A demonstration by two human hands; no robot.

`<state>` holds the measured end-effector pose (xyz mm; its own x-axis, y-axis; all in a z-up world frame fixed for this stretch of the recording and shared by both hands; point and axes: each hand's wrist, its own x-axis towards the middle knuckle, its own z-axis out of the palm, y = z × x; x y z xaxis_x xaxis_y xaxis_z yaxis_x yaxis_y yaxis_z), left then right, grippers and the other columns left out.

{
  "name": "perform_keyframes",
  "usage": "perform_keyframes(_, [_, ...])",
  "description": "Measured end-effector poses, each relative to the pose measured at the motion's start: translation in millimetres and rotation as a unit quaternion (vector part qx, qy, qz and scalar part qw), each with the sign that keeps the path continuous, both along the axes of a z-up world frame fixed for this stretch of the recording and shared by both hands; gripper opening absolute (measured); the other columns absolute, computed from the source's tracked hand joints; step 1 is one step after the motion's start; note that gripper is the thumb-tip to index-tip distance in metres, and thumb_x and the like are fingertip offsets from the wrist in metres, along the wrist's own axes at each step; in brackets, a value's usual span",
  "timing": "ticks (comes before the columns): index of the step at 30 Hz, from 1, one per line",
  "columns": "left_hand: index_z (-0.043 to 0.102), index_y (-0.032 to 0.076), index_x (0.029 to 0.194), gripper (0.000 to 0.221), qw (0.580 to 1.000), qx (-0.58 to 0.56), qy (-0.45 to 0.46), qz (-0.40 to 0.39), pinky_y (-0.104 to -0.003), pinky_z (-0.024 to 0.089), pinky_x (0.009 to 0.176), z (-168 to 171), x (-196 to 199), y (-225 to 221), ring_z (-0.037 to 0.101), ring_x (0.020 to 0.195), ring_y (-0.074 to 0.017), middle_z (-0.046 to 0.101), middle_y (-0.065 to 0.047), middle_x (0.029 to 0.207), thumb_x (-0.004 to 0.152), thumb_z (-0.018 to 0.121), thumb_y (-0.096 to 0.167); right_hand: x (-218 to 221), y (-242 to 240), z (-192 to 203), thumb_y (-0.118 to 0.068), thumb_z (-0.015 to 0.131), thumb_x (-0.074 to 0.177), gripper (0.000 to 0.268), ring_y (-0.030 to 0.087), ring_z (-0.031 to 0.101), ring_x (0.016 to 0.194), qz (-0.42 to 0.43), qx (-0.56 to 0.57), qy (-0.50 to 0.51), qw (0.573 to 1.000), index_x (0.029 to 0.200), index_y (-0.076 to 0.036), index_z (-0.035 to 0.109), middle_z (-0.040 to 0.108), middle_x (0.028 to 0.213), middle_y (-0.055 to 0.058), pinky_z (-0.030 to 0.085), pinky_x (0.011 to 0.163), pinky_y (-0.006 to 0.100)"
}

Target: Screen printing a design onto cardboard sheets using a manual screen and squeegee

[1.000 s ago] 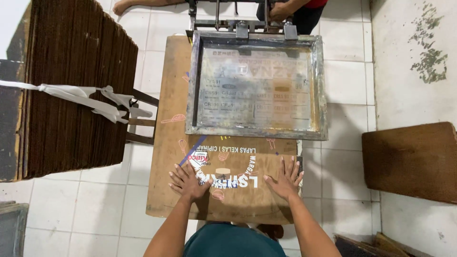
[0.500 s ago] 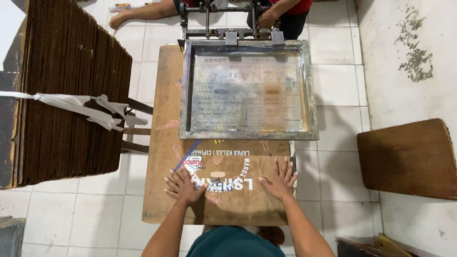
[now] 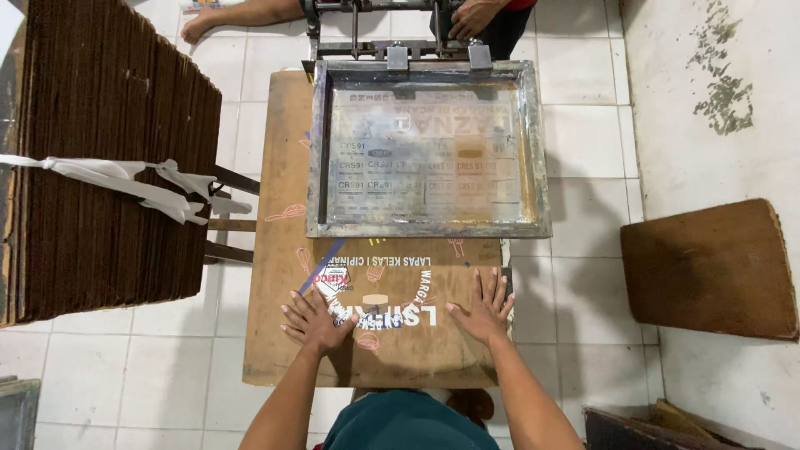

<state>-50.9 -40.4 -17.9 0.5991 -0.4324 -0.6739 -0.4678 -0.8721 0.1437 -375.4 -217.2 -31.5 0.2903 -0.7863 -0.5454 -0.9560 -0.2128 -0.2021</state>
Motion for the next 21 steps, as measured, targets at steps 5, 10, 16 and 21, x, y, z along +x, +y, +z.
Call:
perform_keyframes(5, [-0.019, 0.033, 0.165, 0.134, 1.000, -0.001, -0.003, 0.005, -0.072, -0.013, 0.116, -5, 0, -1, -0.028, 0.151, -0.0512, -0.031, -0.017, 0.169, 0.078, 0.077, 0.069, 3, -1, 11, -0.085, 0.041, 0.088, 0.109, 0.036, -0.028, 0.154, -0.023, 0.032, -0.013, 0.999, 0.163, -0.034, -0.018, -0.032, 0.169, 0.008, -0.015, 0.121, 0.064])
perform_keyframes(10, [-0.018, 0.034, 0.165, 0.135, 1.000, -0.008, -0.005, 0.003, -0.073, -0.013, 0.116, -8, 0, 1, -0.026, 0.151, -0.0516, -0.030, -0.017, 0.169, 0.077, 0.077, 0.070, 3, 0, 9, -0.083, 0.044, 0.088, 0.109, 0.036, -0.027, 0.154, -0.027, 0.032, -0.018, 0.999, 0.164, -0.034, -0.017, -0.032, 0.169, 0.008, -0.015, 0.120, 0.064])
perform_keyframes(16, [-0.018, 0.032, 0.165, 0.134, 1.000, -0.020, -0.009, -0.002, -0.073, -0.011, 0.116, -9, 0, 2, -0.024, 0.151, -0.0529, -0.027, -0.019, 0.170, 0.078, 0.076, 0.071, 2, -2, 0, -0.085, 0.042, 0.088, 0.109, 0.039, -0.022, 0.155, -0.010, 0.008, 0.004, 1.000, 0.164, -0.033, -0.016, -0.030, 0.169, 0.009, -0.014, 0.121, 0.064])
perform_keyframes(21, [-0.016, 0.031, 0.166, 0.134, 0.999, -0.017, -0.027, -0.006, -0.074, -0.011, 0.116, -10, -2, 3, -0.022, 0.151, -0.0533, -0.025, -0.019, 0.170, 0.077, 0.076, 0.073, 1, 0, -4, -0.089, 0.038, 0.086, 0.110, 0.038, -0.023, 0.155, -0.015, 0.007, 0.000, 1.000, 0.164, -0.034, -0.016, -0.030, 0.170, 0.008, -0.015, 0.121, 0.064])
